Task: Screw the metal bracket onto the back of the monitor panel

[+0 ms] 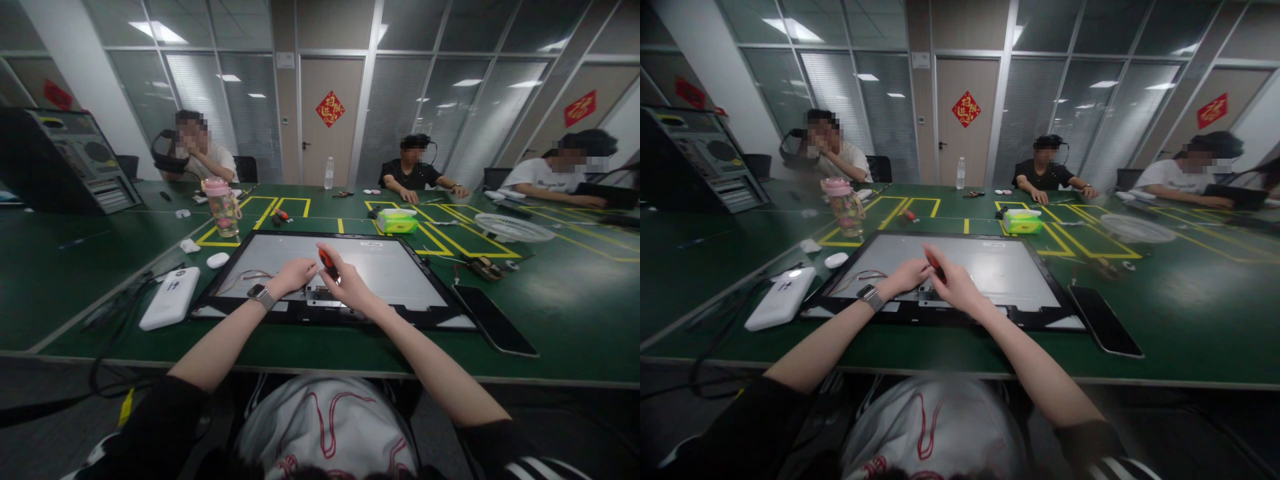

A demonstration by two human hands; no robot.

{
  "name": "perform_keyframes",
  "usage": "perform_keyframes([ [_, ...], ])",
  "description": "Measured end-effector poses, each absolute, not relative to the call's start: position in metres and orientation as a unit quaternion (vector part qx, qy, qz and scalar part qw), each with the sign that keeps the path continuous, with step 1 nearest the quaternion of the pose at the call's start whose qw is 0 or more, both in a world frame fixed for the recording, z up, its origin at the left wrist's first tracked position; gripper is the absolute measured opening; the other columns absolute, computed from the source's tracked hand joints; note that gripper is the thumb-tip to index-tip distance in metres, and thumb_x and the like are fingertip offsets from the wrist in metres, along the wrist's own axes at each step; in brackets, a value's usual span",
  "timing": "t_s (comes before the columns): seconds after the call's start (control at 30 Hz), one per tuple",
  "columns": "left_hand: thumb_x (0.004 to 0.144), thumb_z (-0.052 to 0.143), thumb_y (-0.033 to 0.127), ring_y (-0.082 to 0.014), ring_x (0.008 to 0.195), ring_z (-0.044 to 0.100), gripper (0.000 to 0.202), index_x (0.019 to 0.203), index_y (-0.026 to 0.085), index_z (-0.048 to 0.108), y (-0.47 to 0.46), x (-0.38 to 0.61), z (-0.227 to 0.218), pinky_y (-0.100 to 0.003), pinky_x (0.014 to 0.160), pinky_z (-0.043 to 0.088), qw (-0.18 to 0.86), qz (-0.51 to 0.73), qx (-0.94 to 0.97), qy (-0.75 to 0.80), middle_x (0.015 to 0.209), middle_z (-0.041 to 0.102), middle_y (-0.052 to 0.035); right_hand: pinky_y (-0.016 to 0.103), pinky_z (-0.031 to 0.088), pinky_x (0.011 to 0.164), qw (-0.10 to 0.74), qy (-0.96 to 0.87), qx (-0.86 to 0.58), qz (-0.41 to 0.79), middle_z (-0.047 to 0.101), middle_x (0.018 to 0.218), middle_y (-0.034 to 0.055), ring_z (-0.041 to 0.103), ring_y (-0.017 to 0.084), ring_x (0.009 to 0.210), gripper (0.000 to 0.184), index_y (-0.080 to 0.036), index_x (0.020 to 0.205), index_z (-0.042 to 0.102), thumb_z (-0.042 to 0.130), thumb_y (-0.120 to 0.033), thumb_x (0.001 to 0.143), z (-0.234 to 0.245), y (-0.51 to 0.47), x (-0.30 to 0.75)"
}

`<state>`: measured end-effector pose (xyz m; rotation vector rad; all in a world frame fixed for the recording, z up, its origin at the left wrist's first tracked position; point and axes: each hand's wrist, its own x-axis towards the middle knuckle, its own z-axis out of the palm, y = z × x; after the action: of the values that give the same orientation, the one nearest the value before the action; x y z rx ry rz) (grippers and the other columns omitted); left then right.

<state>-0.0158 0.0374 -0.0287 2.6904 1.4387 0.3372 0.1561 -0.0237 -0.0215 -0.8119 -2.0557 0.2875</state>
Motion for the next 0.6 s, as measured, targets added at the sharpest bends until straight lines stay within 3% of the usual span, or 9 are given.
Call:
perform_keyframes([
  [0.2,0.093,0.033,0.03,-0.0192,0.077,0.061,0.032,0.087,0.015,0.061,0.0376,-0.0165,-0.0286,-0.027,0.067,0.041,0.041,0.112,0.876,0.467,0.089,0.068,-0.0088,0.023,0.046,0.058,0.437,-0.831,-0.325,0.116,0.064,0.088,0.0052,0.054,0.011,0.058,0.055,-0.022,0.142,0.032,0.044,-0.022,0.089,-0.0196,-0.0255,0.1559],
  [0.6,0.093,0.035,0.029,-0.0193,0.077,0.061,0.031,0.087,0.015,0.061,0.0375,-0.0157,-0.0286,-0.028,0.068,0.042,0.047,0.113,0.873,0.472,0.087,0.067,-0.0087,0.024,0.045,0.059,0.437,-0.828,-0.33,0.12,0.064,0.097,0.0066,0.052,0.011,0.058,0.054,-0.023,0.142,0.032,0.044,-0.023,0.089,-0.0189,-0.0258,0.1561],
])
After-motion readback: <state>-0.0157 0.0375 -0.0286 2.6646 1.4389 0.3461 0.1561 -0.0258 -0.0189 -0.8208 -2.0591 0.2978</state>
